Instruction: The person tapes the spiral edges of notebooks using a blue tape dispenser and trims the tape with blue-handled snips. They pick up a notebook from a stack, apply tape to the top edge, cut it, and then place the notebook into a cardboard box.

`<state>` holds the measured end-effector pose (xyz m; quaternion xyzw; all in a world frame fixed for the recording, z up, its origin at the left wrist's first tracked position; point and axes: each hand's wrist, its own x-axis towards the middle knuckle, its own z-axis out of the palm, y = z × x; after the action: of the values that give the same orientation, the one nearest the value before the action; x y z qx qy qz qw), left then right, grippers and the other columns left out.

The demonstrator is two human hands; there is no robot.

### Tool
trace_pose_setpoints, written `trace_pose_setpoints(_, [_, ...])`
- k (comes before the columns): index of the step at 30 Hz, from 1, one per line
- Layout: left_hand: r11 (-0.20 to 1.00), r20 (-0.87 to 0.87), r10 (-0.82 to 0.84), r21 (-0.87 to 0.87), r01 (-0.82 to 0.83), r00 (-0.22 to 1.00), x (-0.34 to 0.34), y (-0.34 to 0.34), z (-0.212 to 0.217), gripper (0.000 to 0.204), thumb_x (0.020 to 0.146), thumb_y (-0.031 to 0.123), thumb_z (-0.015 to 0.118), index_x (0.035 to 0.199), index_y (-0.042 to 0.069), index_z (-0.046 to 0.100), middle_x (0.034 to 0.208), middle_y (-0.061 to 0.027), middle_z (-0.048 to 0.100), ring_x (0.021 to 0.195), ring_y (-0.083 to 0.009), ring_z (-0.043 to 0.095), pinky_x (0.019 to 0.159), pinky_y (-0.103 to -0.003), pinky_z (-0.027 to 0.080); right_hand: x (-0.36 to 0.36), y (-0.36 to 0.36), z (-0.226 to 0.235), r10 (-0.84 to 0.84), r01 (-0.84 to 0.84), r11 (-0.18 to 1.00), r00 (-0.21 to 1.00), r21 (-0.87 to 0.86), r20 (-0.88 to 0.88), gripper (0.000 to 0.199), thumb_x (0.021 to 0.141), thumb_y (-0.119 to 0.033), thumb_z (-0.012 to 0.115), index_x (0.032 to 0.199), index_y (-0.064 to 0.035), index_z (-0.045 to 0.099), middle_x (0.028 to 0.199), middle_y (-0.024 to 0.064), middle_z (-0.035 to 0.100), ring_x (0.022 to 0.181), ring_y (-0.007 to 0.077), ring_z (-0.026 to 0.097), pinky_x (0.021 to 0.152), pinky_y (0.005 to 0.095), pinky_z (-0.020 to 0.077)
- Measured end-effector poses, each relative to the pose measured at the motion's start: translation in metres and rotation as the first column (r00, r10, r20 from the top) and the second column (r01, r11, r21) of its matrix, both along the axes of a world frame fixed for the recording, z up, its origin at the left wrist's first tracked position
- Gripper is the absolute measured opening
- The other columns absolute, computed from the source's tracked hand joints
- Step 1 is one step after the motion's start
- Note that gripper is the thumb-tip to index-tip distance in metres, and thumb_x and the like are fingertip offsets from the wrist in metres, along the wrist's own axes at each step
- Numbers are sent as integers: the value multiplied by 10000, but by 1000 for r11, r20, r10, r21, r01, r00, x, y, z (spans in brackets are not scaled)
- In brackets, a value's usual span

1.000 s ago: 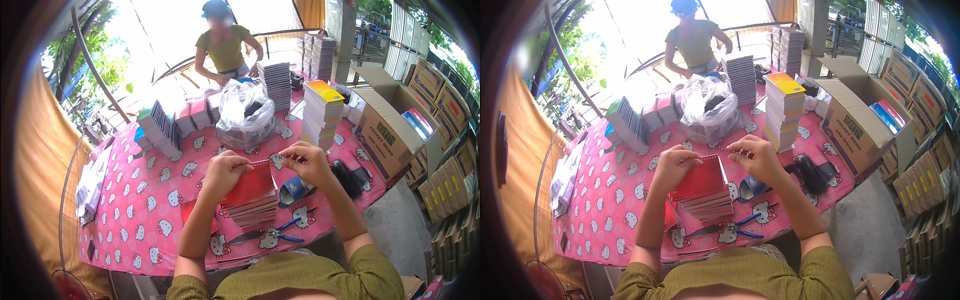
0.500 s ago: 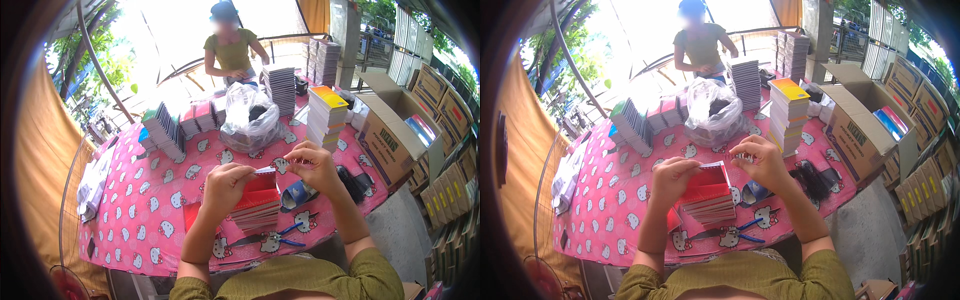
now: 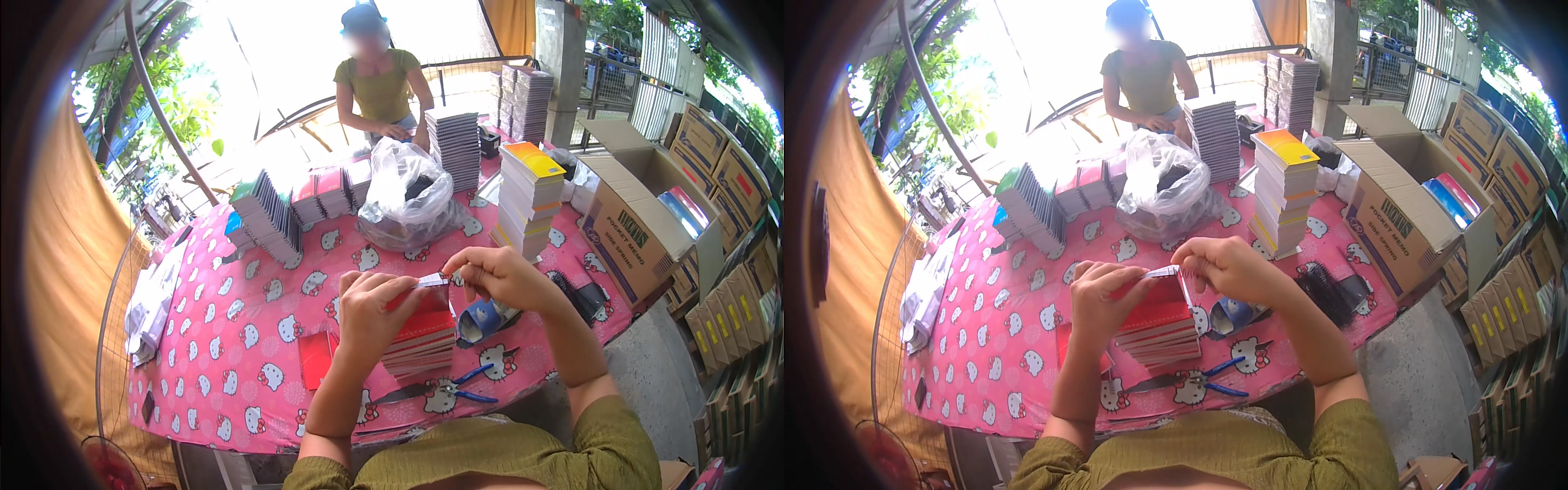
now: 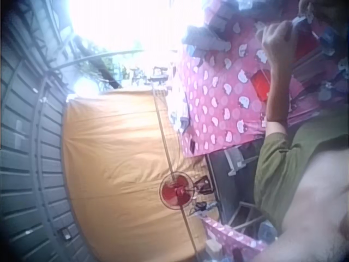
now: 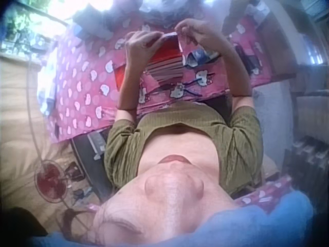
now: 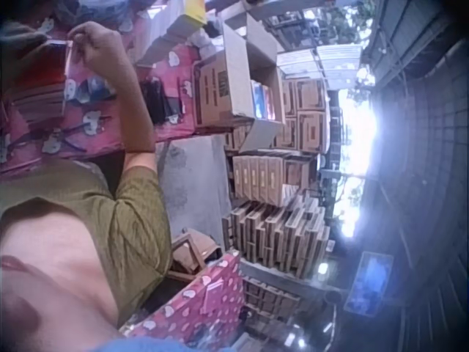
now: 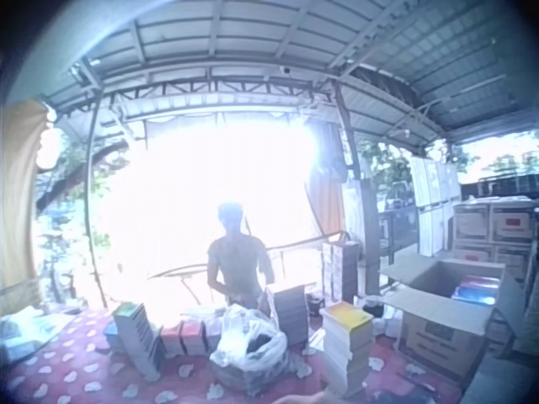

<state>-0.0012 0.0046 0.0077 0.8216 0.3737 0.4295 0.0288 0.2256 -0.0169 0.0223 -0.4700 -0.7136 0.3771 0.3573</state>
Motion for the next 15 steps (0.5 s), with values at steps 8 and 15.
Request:
trace_pose_setpoints(8, [979,120,134,135,-150,984,10,-11,-18,180,693,149,787,858,103,733,836,-28,663,940,-234,583,805,-370,442,-28,-16,-7,-283,142,801,946,581,159,208,827,-183,678,981,-73,591,803,84,577,763,285,617,624,380,488])
trace_pose_setpoints(15, [993,179,103,33,-111,978,9,-14,-19,243,657,134,806,881,87,724,794,-35,664,798,-210,574,743,-337,451,-37,-16,-7,-309,179,767,945,616,110,113,851,-177,639,847,-76,589,802,80,561,772,301,608,631,421,491])
